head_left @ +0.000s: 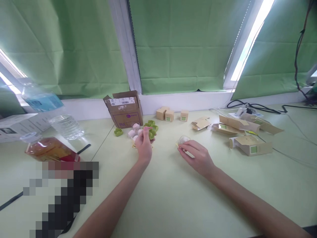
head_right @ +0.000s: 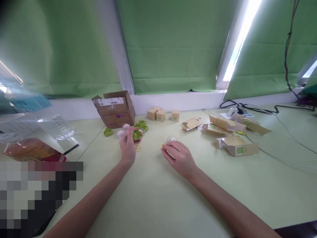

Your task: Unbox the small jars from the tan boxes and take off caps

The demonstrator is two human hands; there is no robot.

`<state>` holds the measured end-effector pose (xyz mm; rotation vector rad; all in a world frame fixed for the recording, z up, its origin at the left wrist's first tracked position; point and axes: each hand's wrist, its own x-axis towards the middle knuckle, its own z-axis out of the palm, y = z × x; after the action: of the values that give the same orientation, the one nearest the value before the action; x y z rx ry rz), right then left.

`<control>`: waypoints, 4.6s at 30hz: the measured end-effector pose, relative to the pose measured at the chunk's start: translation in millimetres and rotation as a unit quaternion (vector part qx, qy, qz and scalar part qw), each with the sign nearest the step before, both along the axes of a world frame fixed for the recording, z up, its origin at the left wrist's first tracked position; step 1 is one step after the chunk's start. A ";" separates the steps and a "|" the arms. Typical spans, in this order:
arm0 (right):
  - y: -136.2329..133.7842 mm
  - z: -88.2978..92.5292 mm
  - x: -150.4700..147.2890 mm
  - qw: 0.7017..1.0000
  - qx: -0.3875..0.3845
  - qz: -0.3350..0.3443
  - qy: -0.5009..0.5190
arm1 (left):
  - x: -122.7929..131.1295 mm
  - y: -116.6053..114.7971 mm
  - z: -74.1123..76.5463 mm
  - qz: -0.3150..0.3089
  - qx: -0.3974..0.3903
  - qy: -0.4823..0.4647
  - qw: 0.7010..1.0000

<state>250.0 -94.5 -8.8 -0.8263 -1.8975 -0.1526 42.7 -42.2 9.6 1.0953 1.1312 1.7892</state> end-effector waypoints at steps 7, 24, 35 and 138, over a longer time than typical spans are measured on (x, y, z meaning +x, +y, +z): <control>3.4 -8.0 -26.2 0.988 -0.104 0.108 -0.033 | -0.2 -9.8 0.2 0.025 0.073 0.116 0.990; 20.1 -17.7 14.4 0.963 -0.227 -0.125 0.073 | 16.4 -15.6 -31.7 0.056 0.054 0.585 0.807; 21.5 -19.4 8.0 0.907 -0.338 0.058 0.245 | 27.2 -23.8 -25.6 -0.072 0.153 0.688 0.705; 4.5 5.4 32.5 0.980 -0.071 0.069 -0.171 | 39.6 -45.5 -13.4 -0.249 0.100 0.385 0.883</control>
<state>282.6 -90.0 -3.4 -0.7968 -2.3045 -0.0772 82.2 -87.7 -3.8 2.1157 0.9487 1.0776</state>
